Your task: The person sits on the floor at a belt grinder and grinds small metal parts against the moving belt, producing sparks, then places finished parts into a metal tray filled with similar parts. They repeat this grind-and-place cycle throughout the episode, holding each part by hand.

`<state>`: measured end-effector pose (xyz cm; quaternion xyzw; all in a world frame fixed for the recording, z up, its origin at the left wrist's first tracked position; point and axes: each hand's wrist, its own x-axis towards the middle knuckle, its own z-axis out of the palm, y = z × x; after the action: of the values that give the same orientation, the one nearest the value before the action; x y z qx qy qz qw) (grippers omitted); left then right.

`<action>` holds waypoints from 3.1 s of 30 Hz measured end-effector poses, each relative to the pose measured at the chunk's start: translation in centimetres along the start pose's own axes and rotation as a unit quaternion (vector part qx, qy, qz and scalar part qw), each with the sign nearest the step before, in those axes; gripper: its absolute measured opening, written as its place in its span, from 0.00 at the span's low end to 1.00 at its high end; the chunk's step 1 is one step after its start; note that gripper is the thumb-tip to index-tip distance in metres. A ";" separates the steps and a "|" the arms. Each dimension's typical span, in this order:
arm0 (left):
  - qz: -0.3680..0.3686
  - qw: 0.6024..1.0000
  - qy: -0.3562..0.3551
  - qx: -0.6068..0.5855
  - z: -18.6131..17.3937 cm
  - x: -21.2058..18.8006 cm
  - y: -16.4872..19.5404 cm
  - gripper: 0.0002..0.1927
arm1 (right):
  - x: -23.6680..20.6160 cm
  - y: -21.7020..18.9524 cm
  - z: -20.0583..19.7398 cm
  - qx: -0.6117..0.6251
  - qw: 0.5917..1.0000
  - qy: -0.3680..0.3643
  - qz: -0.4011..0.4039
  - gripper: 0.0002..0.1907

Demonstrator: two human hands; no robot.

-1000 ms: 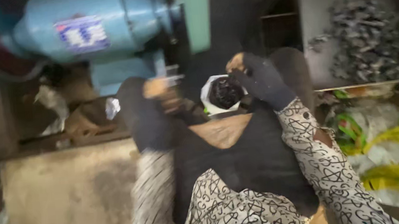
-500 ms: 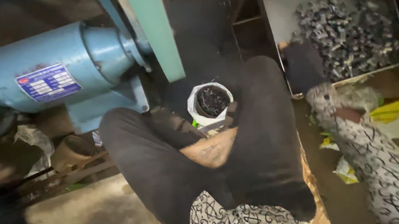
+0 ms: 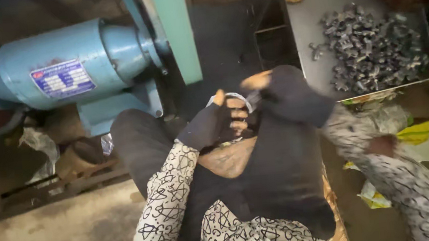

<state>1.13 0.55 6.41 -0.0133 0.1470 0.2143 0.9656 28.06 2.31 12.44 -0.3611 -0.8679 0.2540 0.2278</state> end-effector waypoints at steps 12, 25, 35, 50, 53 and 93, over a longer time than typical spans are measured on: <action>0.424 0.771 0.309 0.361 -6.4 -0.6 -0.3 0.15 | 4.8 -1.6 12.3 0.288 0.940 -0.033 0.180 0.12; 0.483 0.731 0.309 0.370 -4.8 -0.6 -0.7 0.14 | 7.3 -0.5 13.6 0.337 0.924 0.030 0.179 0.13; 0.410 0.620 0.469 0.476 -5.5 0.1 0.7 0.13 | 7.8 1.5 16.0 0.370 0.880 0.001 0.297 0.14; 0.415 0.571 0.448 0.549 -6.9 2.3 -0.3 0.17 | 8.1 1.3 13.2 0.373 0.880 0.057 0.287 0.12; 0.434 0.529 0.442 0.581 -6.9 2.2 -0.5 0.15 | 8.0 1.3 13.0 0.368 0.887 0.050 0.274 0.11; 0.474 0.715 0.330 0.393 -6.0 0.3 -0.6 0.14 | 5.2 -0.7 10.7 0.314 0.938 0.084 0.124 0.21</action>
<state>0.03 -0.43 0.56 0.3690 0.5143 0.5492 0.5456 18.21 2.82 5.80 -0.3958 -0.6701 0.5083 0.3685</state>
